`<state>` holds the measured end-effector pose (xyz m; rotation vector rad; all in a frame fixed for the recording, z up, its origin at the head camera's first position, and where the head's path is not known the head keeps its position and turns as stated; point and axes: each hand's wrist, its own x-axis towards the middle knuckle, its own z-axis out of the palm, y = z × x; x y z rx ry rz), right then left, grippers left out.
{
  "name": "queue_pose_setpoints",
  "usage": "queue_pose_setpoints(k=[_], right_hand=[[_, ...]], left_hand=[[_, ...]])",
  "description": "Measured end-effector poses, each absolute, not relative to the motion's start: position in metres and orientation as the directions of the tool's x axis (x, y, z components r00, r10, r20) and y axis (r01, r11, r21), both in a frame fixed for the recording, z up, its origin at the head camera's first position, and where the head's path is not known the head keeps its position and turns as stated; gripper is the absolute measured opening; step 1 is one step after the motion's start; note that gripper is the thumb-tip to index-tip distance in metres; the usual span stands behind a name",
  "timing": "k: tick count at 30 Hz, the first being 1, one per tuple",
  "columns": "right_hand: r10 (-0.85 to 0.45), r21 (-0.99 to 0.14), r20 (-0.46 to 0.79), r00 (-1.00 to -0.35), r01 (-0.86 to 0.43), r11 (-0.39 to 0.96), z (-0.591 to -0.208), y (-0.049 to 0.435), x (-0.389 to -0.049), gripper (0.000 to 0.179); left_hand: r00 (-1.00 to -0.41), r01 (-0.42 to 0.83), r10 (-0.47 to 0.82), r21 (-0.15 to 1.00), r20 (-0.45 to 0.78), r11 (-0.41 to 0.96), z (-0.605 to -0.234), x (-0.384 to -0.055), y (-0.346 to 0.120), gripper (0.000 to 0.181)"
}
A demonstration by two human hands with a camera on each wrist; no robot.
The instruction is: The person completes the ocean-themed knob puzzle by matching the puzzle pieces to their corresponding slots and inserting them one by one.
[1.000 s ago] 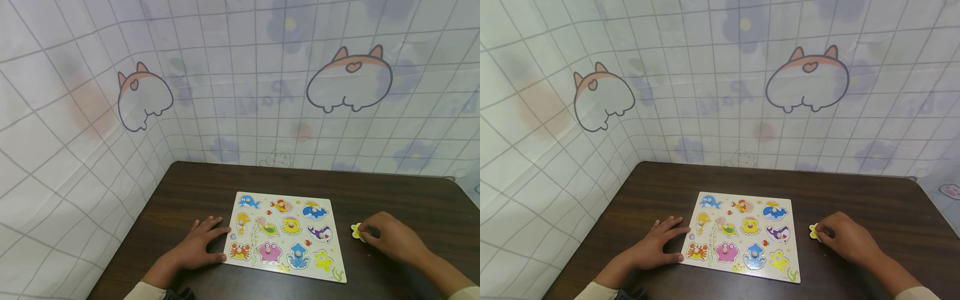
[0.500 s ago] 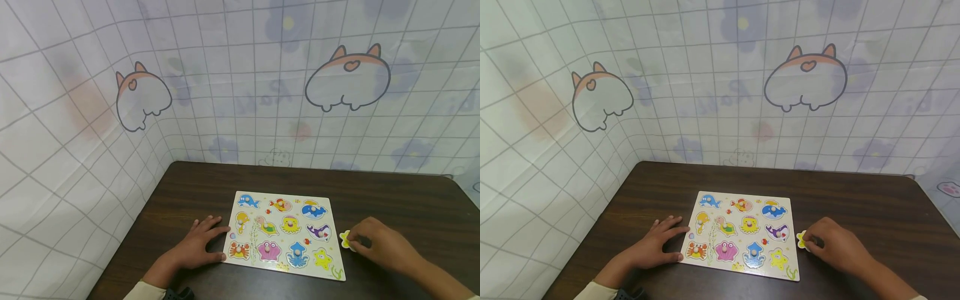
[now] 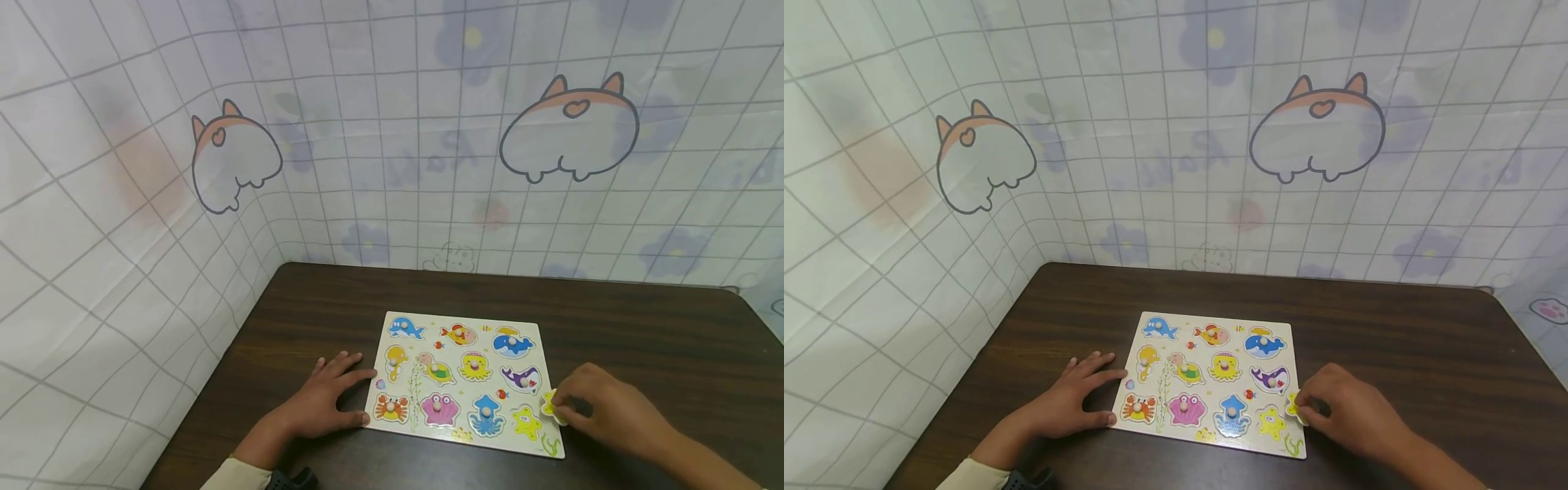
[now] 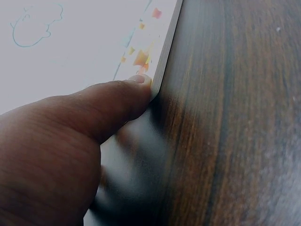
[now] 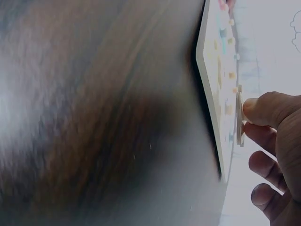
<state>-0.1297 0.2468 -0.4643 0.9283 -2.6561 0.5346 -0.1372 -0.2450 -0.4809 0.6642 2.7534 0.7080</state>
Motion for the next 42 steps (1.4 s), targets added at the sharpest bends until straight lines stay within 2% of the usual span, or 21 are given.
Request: queue_pose_setpoints(k=[10,21,28,33,42], right_hand=[[-0.578,-0.276,0.417,-0.702,-0.703,0.655,-0.469,0.23,-0.125,0.039],[-0.6,-0.328,0.315,-0.735,-0.678,0.658,-0.471,0.214,-0.122,0.027],[-0.609,-0.335,0.307,-0.732,-0.682,0.65,-0.474,0.21,-0.121,0.027],[-0.609,-0.355,0.24,-0.756,-0.652,0.67,-0.474,0.208,-0.121,0.021],[-0.614,-0.358,0.227,-0.755,-0.652,0.668,-0.473,0.208,-0.12,0.023]], left_hand=[[-0.872,0.373,0.479,0.497,-0.1,0.783,-0.483,-0.139,-0.246,0.073],[-0.873,0.371,0.478,0.506,-0.097,0.779,-0.483,-0.138,-0.247,0.073],[-0.874,0.364,0.475,0.508,-0.105,0.781,-0.481,-0.137,-0.246,0.072],[-0.875,0.352,0.467,0.496,-0.128,0.794,-0.482,-0.138,-0.246,0.074],[-0.878,0.347,0.46,0.488,-0.132,0.801,-0.484,-0.139,-0.246,0.074]])
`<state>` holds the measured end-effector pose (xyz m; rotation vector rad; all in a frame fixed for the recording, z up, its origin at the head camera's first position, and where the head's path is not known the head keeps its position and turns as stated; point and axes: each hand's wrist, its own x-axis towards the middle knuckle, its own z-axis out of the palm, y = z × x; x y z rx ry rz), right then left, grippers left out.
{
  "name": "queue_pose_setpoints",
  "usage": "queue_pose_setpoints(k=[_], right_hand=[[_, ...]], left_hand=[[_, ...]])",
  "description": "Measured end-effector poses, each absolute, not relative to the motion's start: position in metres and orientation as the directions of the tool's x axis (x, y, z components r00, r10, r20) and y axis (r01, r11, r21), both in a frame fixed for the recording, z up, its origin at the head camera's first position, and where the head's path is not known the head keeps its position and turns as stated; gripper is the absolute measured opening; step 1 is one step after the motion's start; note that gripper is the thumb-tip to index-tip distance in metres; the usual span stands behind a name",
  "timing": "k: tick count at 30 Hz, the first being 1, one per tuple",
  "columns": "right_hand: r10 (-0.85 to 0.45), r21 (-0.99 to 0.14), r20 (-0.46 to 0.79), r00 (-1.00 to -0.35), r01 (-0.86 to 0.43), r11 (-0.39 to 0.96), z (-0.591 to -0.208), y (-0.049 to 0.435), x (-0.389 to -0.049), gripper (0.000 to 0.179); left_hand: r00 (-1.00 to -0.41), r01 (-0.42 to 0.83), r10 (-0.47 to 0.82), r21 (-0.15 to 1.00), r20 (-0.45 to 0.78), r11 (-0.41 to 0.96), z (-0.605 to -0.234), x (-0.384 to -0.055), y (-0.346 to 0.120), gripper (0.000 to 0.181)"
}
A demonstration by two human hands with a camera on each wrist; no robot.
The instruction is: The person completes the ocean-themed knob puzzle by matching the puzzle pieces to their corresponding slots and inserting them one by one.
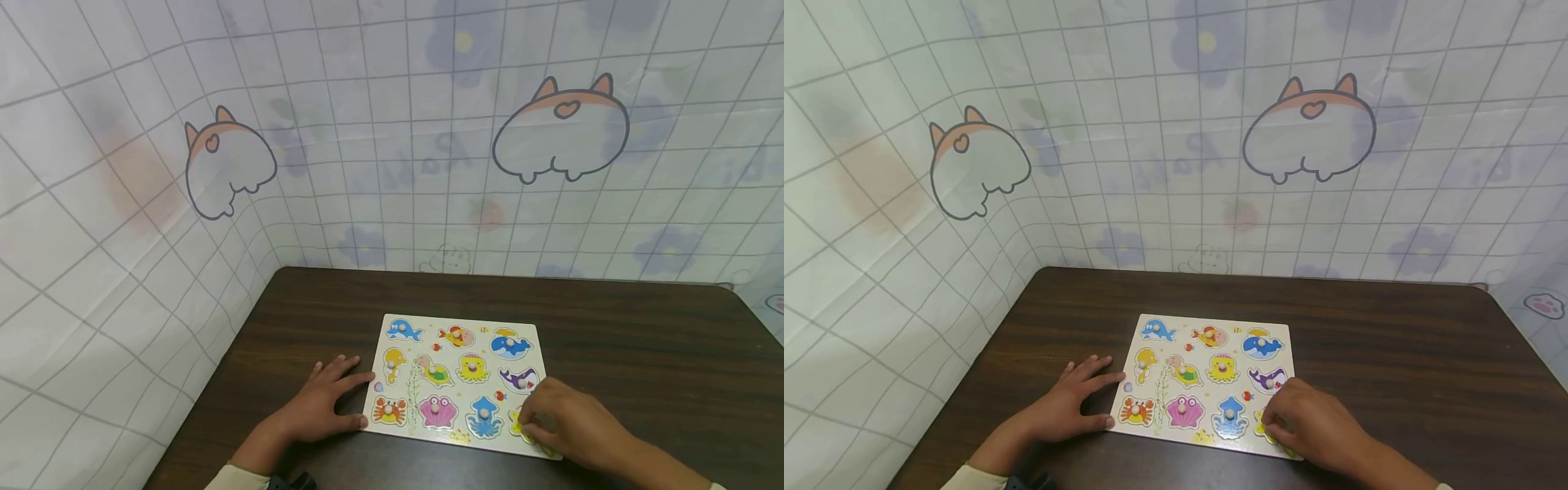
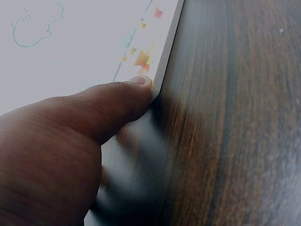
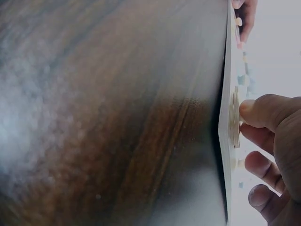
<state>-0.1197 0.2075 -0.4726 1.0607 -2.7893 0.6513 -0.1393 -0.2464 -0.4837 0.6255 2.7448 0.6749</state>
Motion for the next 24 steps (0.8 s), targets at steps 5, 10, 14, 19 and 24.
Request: queue_pose_setpoints(k=[5,10,14,19,24], right_hand=[[-0.615,-0.357,0.227,-0.755,-0.652,0.669,-0.4722,0.208,-0.1196,0.024],[-0.619,-0.347,0.255,-0.743,-0.667,0.659,-0.4737,0.2081,-0.1202,0.026],[-0.618,-0.342,0.266,-0.739,-0.672,0.656,-0.4746,0.2081,-0.1208,0.026],[-0.614,-0.347,0.25,-0.749,-0.661,0.665,-0.4761,0.208,-0.1216,0.024],[-0.608,-0.346,0.248,-0.754,-0.655,0.671,-0.476,0.2074,-0.1212,0.023]], left_hand=[[-0.875,0.354,0.467,0.492,-0.126,0.796,-0.4833,-0.1395,-0.2457,0.074],[-0.873,0.362,0.474,0.499,-0.113,0.787,-0.4832,-0.1394,-0.2455,0.073],[-0.871,0.367,0.479,0.501,-0.11,0.783,-0.4833,-0.1394,-0.246,0.074],[-0.869,0.369,0.483,0.508,-0.107,0.778,-0.4826,-0.1394,-0.246,0.074],[-0.866,0.373,0.489,0.514,-0.106,0.773,-0.4811,-0.1393,-0.2464,0.074]])
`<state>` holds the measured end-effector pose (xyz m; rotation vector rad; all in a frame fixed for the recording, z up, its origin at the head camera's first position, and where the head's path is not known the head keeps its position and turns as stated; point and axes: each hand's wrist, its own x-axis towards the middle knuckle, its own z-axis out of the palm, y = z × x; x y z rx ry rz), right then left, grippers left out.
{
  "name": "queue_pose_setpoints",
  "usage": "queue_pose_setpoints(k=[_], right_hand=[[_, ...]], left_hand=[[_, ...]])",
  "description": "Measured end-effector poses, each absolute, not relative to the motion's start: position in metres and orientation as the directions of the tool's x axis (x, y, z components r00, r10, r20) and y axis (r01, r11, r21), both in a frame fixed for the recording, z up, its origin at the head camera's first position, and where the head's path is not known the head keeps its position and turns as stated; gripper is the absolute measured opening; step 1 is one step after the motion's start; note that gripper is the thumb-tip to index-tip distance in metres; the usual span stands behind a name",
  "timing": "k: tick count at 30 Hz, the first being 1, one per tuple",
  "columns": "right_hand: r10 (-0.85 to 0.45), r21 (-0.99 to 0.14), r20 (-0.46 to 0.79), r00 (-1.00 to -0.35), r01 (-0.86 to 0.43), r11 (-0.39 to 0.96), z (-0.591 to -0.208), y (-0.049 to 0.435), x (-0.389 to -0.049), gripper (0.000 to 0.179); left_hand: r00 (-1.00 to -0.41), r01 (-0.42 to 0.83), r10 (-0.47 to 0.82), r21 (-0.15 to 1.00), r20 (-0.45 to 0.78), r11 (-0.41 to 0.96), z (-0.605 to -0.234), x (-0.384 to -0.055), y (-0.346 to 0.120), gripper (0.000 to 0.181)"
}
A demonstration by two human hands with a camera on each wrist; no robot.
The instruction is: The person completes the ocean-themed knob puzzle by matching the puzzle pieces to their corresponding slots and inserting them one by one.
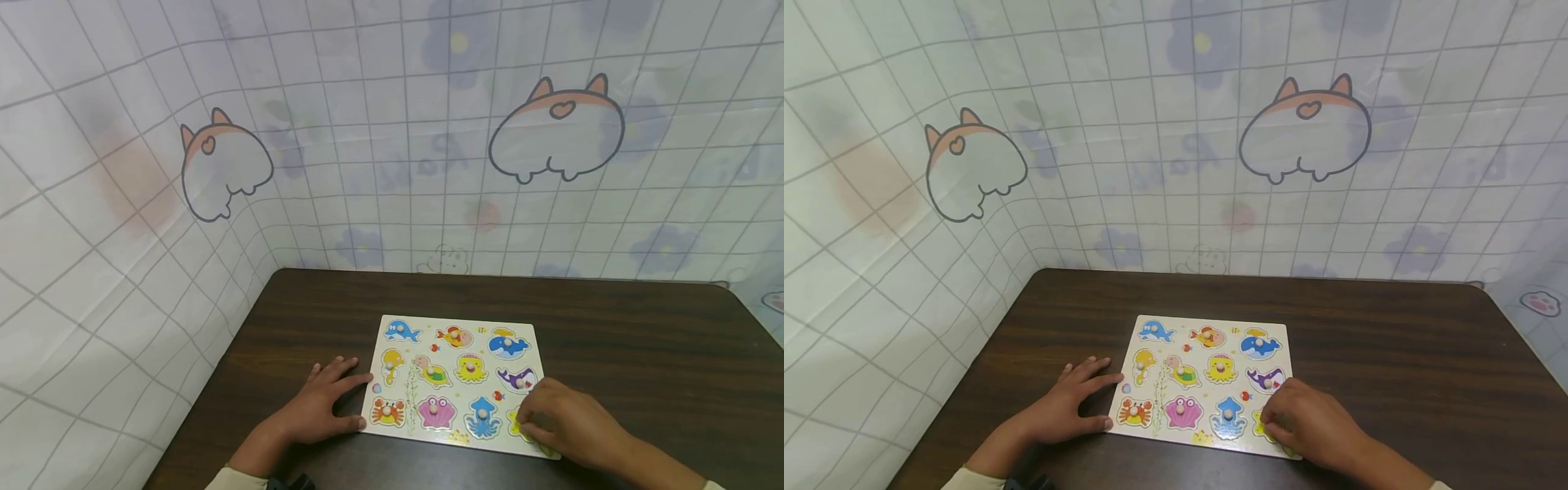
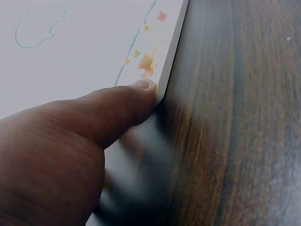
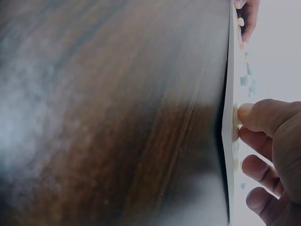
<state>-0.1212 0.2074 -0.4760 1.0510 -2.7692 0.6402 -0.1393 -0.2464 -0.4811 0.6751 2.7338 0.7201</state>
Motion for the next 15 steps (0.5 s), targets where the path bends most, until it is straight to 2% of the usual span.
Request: queue_pose_setpoints(k=[7,11,15], right_hand=[[-0.547,-0.331,0.226,-0.806,-0.592,0.735,-0.468,0.217,-0.119,0.017],[-0.44,-0.292,0.233,-0.867,-0.494,0.819,-0.459,0.236,-0.128,0.03],[-0.335,-0.297,0.187,-0.924,-0.378,0.877,-0.45,0.268,-0.143,0.056]], left_hand=[[-0.857,0.353,0.499,0.558,-0.129,0.751,-0.478,-0.14,-0.254,0.078],[-0.882,0.292,0.45,0.591,-0.137,0.752,-0.471,-0.146,-0.259,0.076],[-0.923,0.277,0.377,0.552,-0.073,0.786,-0.458,-0.16,-0.259,0.07]])
